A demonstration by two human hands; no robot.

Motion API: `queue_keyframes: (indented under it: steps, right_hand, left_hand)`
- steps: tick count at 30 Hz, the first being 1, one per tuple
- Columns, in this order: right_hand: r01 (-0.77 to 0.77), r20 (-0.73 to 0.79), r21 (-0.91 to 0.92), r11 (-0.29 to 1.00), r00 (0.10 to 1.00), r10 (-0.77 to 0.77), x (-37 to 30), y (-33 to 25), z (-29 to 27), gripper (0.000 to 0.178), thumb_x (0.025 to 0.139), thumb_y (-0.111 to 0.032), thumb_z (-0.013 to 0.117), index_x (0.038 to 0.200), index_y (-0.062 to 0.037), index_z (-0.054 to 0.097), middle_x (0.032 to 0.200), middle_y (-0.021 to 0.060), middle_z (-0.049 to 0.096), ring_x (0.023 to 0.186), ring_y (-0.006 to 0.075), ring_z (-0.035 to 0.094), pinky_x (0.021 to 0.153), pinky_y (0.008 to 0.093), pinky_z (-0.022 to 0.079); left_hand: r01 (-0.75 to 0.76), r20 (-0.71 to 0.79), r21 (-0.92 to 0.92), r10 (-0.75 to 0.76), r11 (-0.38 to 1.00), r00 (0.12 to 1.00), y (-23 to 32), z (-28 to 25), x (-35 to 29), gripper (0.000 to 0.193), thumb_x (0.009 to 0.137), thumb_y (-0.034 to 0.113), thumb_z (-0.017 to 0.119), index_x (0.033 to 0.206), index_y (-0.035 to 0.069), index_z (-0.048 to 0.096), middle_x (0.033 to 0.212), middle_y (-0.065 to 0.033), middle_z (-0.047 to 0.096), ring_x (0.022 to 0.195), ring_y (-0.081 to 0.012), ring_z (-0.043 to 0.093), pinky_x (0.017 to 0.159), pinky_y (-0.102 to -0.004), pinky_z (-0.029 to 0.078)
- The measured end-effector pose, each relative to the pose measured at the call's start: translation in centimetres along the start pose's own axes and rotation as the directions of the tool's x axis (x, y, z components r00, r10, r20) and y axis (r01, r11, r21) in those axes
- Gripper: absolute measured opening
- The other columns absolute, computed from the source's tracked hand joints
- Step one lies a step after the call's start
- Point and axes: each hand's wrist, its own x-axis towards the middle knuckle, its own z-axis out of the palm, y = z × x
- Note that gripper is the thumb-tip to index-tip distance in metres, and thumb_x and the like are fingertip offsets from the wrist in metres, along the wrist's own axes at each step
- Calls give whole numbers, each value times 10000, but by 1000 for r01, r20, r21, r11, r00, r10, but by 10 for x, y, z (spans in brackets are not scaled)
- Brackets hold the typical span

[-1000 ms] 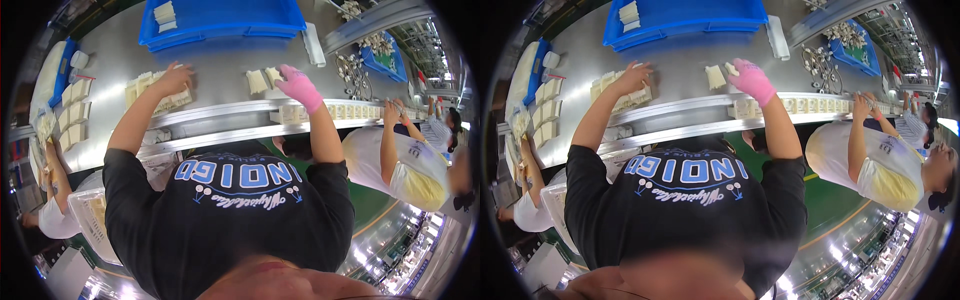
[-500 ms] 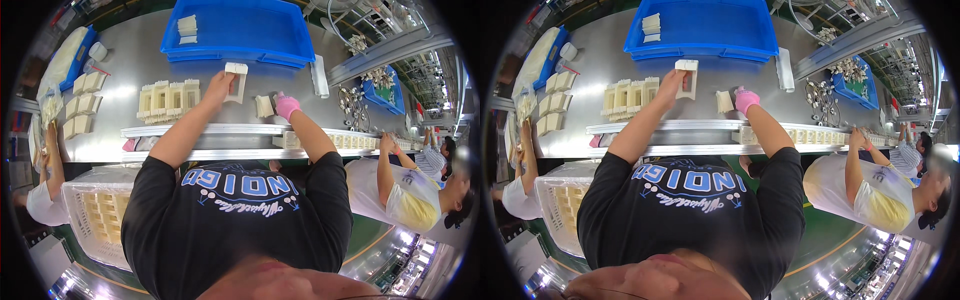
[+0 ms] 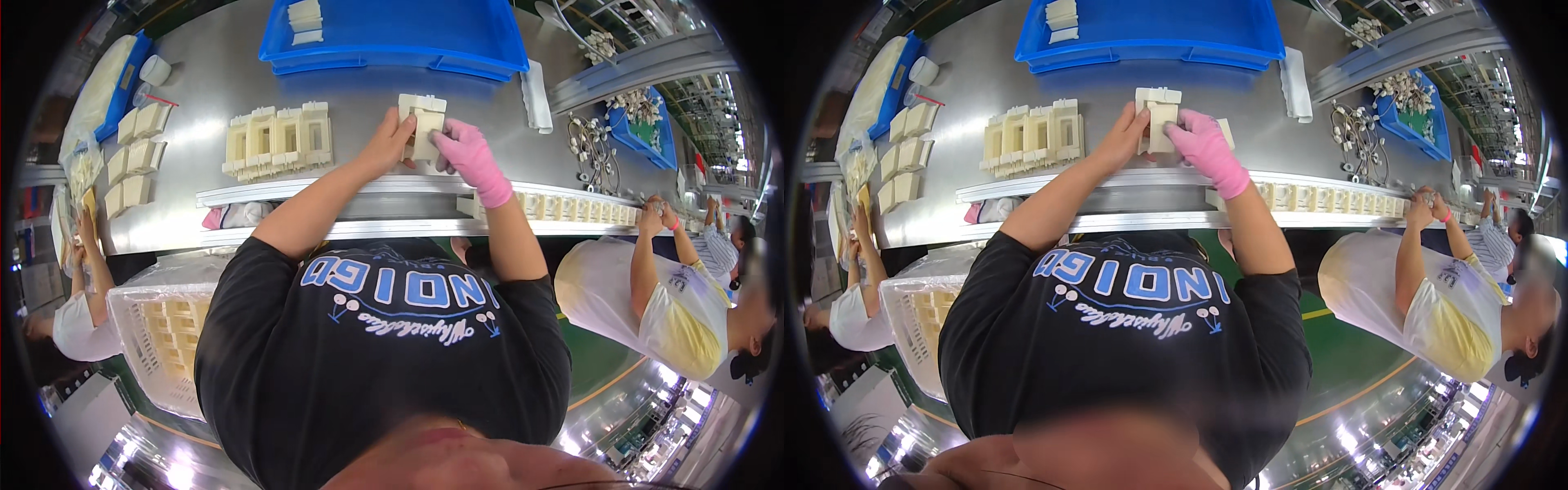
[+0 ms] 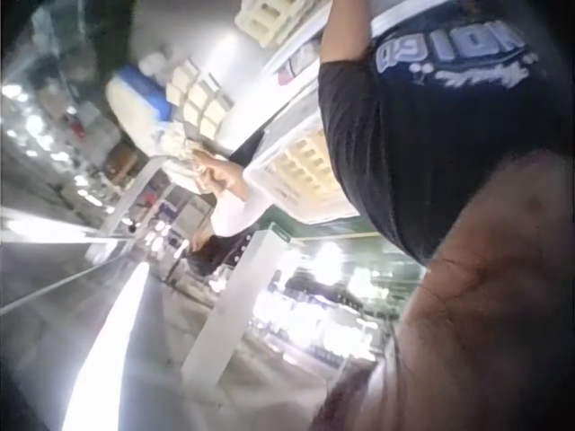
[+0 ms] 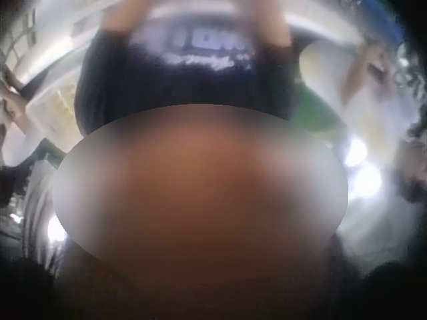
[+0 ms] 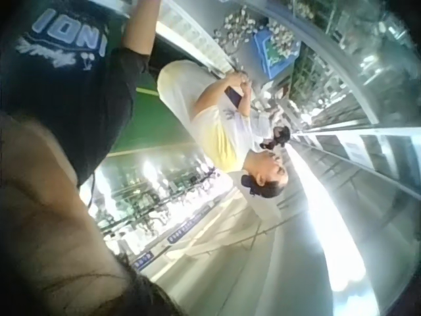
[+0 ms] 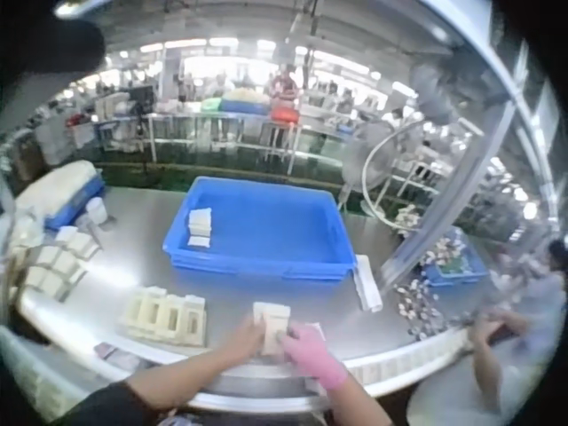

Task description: Assembling plastic components and arranging them into a storage basket at an electronics factory workstation.

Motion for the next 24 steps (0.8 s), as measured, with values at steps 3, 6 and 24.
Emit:
queue_keyframes:
  steps: [3, 6, 24]
  right_hand:
    - [227, -218, -223, 948, 936, -276, 6, 27, 28, 288, 780, -195, 525, 984, 5, 487, 568, 87, 521, 446, 161, 508, 424, 283, 399]
    - [407, -287, -471, 783, 768, -572, 2, 31, 43, 420, 782, -148, 517, 1144, -23, 346, 619, 134, 527, 517, 273, 541, 479, 334, 418]
    - [276, -68, 23, 961, 959, -274, -19, -4, 9, 378, 747, -7, 529, 1115, 19, 446, 695, 27, 523, 574, 65, 482, 548, 198, 417]
  left_hand:
    - [-71, 36, 48, 69, 996, 997, 6, -2, -5, 330, 917, 337, 316, 1083, 53, 350, 980, -86, 487, 842, -149, 507, 611, -283, 450]
    - [-199, 44, 59, 196, 978, 980, 10, 0, -9, 333, 919, 328, 304, 1086, 40, 321, 974, -96, 481, 802, -146, 514, 503, -290, 494]
    - [123, 306, -298, -27, 947, 952, 5, -1, -11, 442, 868, 275, 459, 1210, 61, 279, 1022, -131, 497, 858, -229, 568, 577, -332, 519]
